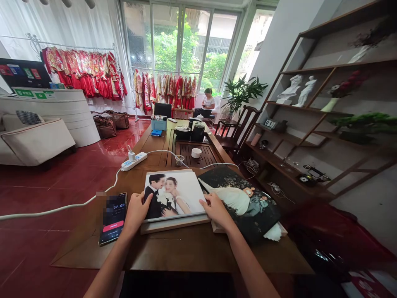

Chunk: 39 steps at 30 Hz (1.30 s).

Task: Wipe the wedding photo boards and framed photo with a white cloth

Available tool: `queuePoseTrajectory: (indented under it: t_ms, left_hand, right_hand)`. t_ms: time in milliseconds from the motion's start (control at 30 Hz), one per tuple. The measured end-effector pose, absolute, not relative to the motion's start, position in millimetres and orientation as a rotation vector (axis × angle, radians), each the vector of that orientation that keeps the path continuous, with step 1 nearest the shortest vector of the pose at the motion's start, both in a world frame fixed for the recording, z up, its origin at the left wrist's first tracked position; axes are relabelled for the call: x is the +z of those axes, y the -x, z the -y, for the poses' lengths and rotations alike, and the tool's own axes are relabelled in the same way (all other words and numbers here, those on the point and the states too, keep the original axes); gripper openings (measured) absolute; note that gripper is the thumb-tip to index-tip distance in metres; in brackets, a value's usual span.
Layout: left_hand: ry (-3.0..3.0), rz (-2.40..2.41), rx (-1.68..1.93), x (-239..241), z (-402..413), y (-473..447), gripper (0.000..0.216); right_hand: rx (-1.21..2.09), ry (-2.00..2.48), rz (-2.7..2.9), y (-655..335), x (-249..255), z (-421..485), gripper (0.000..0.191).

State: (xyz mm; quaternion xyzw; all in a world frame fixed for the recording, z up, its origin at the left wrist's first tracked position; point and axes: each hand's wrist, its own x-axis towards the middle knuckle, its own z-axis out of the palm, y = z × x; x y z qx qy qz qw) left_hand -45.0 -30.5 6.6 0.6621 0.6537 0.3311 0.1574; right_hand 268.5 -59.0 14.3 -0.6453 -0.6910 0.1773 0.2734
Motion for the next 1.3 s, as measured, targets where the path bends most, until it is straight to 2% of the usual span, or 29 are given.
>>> queuePoseTrajectory:
  t_ms: [667,1300]
  left_hand:
    - [-2.021,-2.080,0.835,-1,37,34,0.052]
    - [-2.093,-2.128,0.778,1,43,33,0.052]
  right_hand:
    - [0.393,1.706,1.881,-262,7,60,0.016]
    - [0.322,1.671,1.844,-258,15,74,0.027]
